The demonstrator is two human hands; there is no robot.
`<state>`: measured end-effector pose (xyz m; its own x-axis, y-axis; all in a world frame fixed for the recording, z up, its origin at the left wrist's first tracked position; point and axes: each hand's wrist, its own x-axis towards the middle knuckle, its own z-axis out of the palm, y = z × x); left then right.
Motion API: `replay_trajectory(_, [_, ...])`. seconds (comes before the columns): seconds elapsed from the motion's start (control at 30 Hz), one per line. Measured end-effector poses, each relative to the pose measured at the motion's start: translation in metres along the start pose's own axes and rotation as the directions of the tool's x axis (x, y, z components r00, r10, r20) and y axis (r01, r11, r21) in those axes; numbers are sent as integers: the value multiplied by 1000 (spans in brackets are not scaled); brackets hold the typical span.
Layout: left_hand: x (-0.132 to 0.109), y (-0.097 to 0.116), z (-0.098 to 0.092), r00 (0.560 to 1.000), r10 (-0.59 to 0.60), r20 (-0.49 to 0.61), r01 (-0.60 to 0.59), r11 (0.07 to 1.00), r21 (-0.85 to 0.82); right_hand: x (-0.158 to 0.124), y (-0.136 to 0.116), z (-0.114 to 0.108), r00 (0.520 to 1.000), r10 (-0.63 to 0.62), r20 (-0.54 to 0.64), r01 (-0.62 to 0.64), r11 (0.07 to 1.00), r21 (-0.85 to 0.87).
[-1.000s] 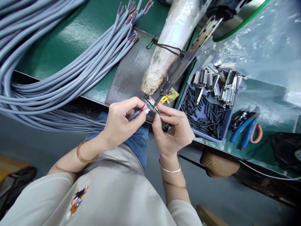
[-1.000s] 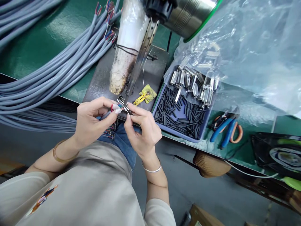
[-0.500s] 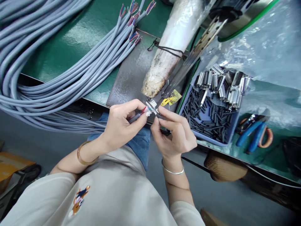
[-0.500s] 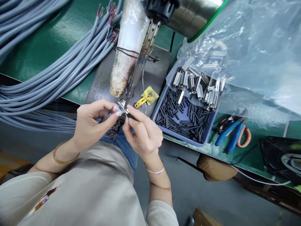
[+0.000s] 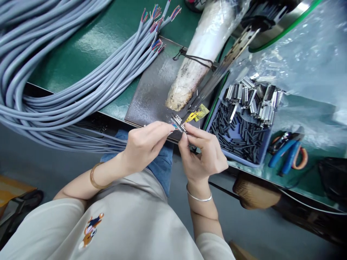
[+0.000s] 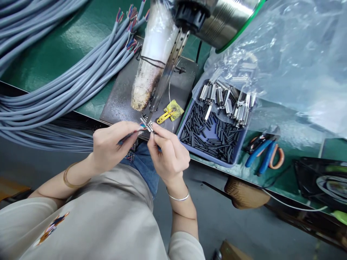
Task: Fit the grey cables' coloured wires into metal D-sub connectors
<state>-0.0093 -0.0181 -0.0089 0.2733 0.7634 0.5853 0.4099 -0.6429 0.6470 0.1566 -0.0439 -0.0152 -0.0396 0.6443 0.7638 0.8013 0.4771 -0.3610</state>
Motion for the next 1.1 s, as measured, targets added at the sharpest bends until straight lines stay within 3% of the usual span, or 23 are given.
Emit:
replay_trajectory(0.1, [-3,0,-1,999,38,-10,-38,999,10,2,-1,-2,996,85,4,-85,995,47])
replay_trajectory(0.17, [-2,3,-4,997,-71,39,75,991,-107,3,-3,-3,983,180,46,-184,975,126])
replay_trajectory(0.27, [0,8,-6,956,-261,131,290,901,-322,3,-5,-3,948,294,121,-316,916,248])
replay_trajectory(0.33, [1,10,-5,947,-303,104,319,869,-378,2,-6,-1,946,297,128,-322,904,280])
replay_trajectory(0.47, [1,8,-1,983,-171,-70,153,966,-207,0,-7,3,973,225,57,-232,948,218])
replay_trajectory(0.57, [2,6,1,991,-74,-109,69,996,-48,0,-6,3,986,157,47,-163,975,149])
replay_trajectory(0.83, [3,4,4,991,27,-130,-17,997,74,0,-6,2,998,39,50,-40,999,13])
replay_trajectory(1.1, [5,5,8,989,-3,-146,11,999,53,4,-4,3,997,62,39,-64,997,40])
